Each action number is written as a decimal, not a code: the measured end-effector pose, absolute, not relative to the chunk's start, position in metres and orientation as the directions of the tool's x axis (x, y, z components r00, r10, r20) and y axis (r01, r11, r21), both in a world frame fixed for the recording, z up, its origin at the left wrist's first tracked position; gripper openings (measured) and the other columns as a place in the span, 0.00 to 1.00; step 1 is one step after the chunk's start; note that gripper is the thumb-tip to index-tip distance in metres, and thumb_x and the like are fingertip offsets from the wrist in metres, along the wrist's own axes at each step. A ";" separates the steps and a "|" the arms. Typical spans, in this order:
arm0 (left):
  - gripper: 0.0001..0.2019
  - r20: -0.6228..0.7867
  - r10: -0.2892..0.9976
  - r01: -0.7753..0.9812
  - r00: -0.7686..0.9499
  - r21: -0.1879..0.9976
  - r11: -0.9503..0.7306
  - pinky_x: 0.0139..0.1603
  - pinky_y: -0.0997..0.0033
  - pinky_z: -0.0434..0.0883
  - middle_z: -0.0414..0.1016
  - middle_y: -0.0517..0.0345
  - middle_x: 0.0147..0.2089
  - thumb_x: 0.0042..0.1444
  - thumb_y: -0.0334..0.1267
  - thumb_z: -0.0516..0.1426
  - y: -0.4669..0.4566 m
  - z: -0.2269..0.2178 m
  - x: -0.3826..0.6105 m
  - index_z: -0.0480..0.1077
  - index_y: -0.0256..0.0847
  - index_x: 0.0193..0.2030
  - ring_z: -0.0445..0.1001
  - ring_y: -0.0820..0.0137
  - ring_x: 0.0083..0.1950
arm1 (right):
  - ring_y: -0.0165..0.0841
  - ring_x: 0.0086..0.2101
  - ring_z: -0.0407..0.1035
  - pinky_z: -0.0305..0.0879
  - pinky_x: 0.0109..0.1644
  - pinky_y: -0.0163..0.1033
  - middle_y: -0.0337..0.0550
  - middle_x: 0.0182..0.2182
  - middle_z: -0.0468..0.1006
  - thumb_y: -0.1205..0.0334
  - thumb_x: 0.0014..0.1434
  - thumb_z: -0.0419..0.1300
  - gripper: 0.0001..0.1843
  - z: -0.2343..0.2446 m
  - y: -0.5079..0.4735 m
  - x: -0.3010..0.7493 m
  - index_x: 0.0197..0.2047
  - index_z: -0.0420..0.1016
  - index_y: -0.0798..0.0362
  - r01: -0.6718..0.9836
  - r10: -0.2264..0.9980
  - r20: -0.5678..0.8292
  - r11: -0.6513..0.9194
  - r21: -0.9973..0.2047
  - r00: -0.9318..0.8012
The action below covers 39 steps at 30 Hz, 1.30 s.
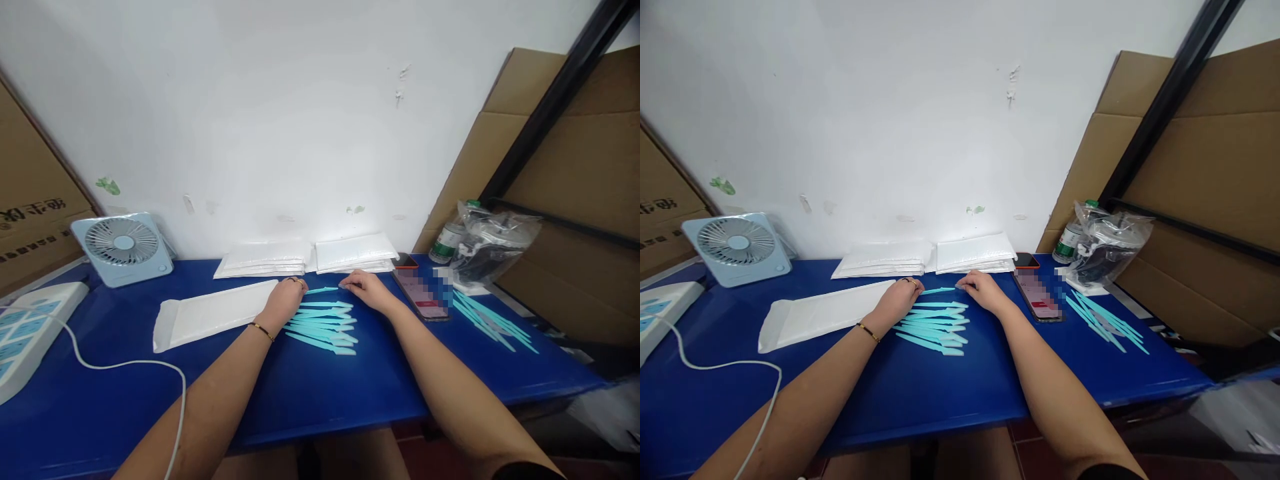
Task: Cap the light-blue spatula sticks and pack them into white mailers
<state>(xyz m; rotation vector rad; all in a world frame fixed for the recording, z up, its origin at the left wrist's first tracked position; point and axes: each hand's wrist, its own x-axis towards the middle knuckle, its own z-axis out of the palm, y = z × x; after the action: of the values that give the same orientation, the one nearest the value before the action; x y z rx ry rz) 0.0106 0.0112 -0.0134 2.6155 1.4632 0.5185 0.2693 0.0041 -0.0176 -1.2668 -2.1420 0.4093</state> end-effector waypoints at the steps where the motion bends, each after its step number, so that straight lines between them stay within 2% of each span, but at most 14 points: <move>1: 0.12 0.240 0.847 0.810 0.475 0.257 -0.527 0.42 0.68 0.66 0.74 0.52 0.37 0.60 0.33 0.47 0.011 -0.013 0.011 0.71 0.40 0.35 0.71 0.65 0.40 | 0.33 0.35 0.69 0.64 0.42 0.38 0.44 0.36 0.74 0.67 0.57 0.54 0.12 -0.018 0.004 0.268 0.40 0.78 0.52 0.679 0.867 0.340 0.497 -0.541 -0.363; 8: 0.11 0.255 0.830 0.781 0.496 0.285 -0.555 0.44 0.69 0.66 0.74 0.52 0.40 0.61 0.35 0.48 0.007 -0.006 0.015 0.72 0.40 0.39 0.71 0.66 0.42 | 0.32 0.35 0.70 0.65 0.41 0.37 0.44 0.36 0.75 0.66 0.57 0.55 0.12 -0.017 0.000 0.256 0.41 0.79 0.51 0.628 0.858 0.343 0.513 -0.585 -0.382; 13: 0.13 0.243 0.805 0.742 0.542 0.312 -0.594 0.46 0.69 0.66 0.75 0.52 0.40 0.61 0.35 0.47 0.001 0.005 0.017 0.73 0.39 0.38 0.71 0.66 0.44 | 0.31 0.33 0.70 0.64 0.36 0.34 0.44 0.36 0.75 0.62 0.58 0.55 0.12 -0.007 -0.011 0.251 0.41 0.79 0.53 0.573 0.855 0.294 0.508 -0.643 -0.428; 16: 0.15 0.193 0.796 0.717 0.573 0.353 -0.601 0.50 0.68 0.64 0.73 0.51 0.48 0.61 0.42 0.48 -0.005 0.009 0.011 0.70 0.40 0.47 0.69 0.64 0.50 | 0.32 0.33 0.69 0.64 0.36 0.35 0.45 0.37 0.75 0.58 0.59 0.55 0.13 -0.001 -0.017 0.252 0.42 0.78 0.52 0.609 0.869 0.235 0.477 -0.634 -0.436; 17: 0.19 0.166 0.779 0.701 0.604 0.354 -0.619 0.52 0.67 0.63 0.70 0.50 0.53 0.59 0.47 0.50 -0.007 0.009 0.008 0.67 0.40 0.53 0.67 0.63 0.54 | 0.32 0.35 0.69 0.64 0.38 0.36 0.45 0.38 0.74 0.56 0.59 0.55 0.15 0.001 -0.019 0.252 0.44 0.77 0.52 0.627 0.872 0.214 0.470 -0.622 -0.441; 19: 0.37 0.093 0.726 0.667 0.682 0.330 -0.668 0.56 0.64 0.60 0.62 0.48 0.61 0.49 0.57 0.57 -0.012 0.010 0.003 0.58 0.41 0.62 0.59 0.57 0.61 | 0.35 0.38 0.68 0.64 0.42 0.38 0.46 0.41 0.72 0.50 0.56 0.57 0.20 0.005 -0.025 0.252 0.48 0.75 0.51 0.662 0.870 0.162 0.465 -0.588 -0.466; 21: 0.48 0.017 0.674 0.643 0.738 0.284 -0.711 0.58 0.61 0.58 0.59 0.46 0.62 0.36 0.61 0.63 -0.017 0.011 0.000 0.55 0.42 0.63 0.57 0.53 0.62 | 0.38 0.42 0.67 0.64 0.44 0.40 0.48 0.43 0.70 0.45 0.51 0.61 0.29 0.011 -0.033 0.249 0.52 0.72 0.51 0.690 0.857 0.087 0.466 -0.555 -0.508; 22: 0.49 -0.006 0.664 0.642 0.748 0.262 -0.721 0.57 0.61 0.59 0.61 0.46 0.61 0.33 0.61 0.64 -0.019 0.013 0.001 0.57 0.42 0.62 0.59 0.52 0.61 | 0.40 0.43 0.66 0.64 0.45 0.40 0.48 0.44 0.69 0.43 0.47 0.63 0.33 0.014 -0.039 0.246 0.54 0.70 0.51 0.702 0.848 0.048 0.467 -0.537 -0.528; 24: 0.42 -0.025 0.660 0.648 0.751 0.223 -0.728 0.53 0.63 0.61 0.66 0.47 0.56 0.36 0.58 0.64 -0.024 0.016 0.004 0.62 0.43 0.58 0.64 0.55 0.56 | 0.42 0.45 0.64 0.64 0.45 0.41 0.48 0.46 0.67 0.43 0.38 0.68 0.41 0.018 -0.051 0.239 0.55 0.68 0.51 0.725 0.831 -0.012 0.477 -0.497 -0.556; 26: 0.32 -0.035 0.656 0.649 0.754 0.193 -0.736 0.48 0.65 0.64 0.70 0.49 0.50 0.42 0.54 0.63 -0.028 0.019 0.009 0.65 0.42 0.52 0.68 0.58 0.51 | 0.42 0.43 0.63 0.64 0.43 0.41 0.48 0.44 0.66 0.46 0.35 0.70 0.42 0.022 -0.063 0.230 0.53 0.68 0.51 0.744 0.821 -0.049 0.488 -0.457 -0.568; 29: 0.18 -0.028 0.647 0.646 0.762 0.102 -0.757 0.43 0.66 0.66 0.72 0.51 0.43 0.50 0.46 0.59 -0.034 0.018 0.017 0.67 0.40 0.44 0.71 0.61 0.44 | 0.38 0.40 0.64 0.63 0.40 0.39 0.46 0.41 0.67 0.59 0.44 0.65 0.26 0.022 -0.074 0.217 0.48 0.68 0.52 0.779 0.827 -0.072 0.491 -0.391 -0.558; 31: 0.12 -0.015 0.647 0.648 0.762 0.024 -0.762 0.42 0.65 0.67 0.73 0.50 0.40 0.52 0.41 0.56 -0.037 0.014 0.022 0.67 0.38 0.41 0.72 0.61 0.41 | 0.37 0.39 0.64 0.62 0.39 0.38 0.47 0.40 0.67 0.66 0.48 0.59 0.19 0.020 -0.075 0.210 0.45 0.67 0.54 0.806 0.838 -0.069 0.494 -0.327 -0.541; 35: 0.11 -0.019 0.668 0.668 0.744 -0.020 -0.744 0.39 0.63 0.69 0.73 0.49 0.39 0.50 0.40 0.56 -0.039 0.003 0.030 0.66 0.36 0.38 0.73 0.61 0.38 | 0.40 0.41 0.64 0.62 0.42 0.41 0.50 0.40 0.69 0.67 0.47 0.58 0.16 0.013 -0.068 0.201 0.42 0.66 0.56 0.824 0.830 -0.058 0.539 -0.175 -0.555; 39: 0.12 0.035 0.700 0.700 0.714 -0.009 -0.714 0.42 0.63 0.69 0.72 0.48 0.41 0.49 0.39 0.56 -0.044 -0.002 0.035 0.66 0.36 0.40 0.72 0.60 0.41 | 0.40 0.39 0.67 0.62 0.43 0.42 0.50 0.40 0.70 0.64 0.47 0.59 0.16 0.010 -0.062 0.200 0.42 0.66 0.57 0.826 0.827 -0.027 0.559 -0.070 -0.561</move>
<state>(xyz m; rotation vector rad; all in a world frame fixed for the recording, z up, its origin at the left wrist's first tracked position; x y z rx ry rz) 0.0351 -0.0436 -0.0018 2.9276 1.1958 0.0461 0.1999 -0.0616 0.0101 -1.4670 -2.7658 0.1172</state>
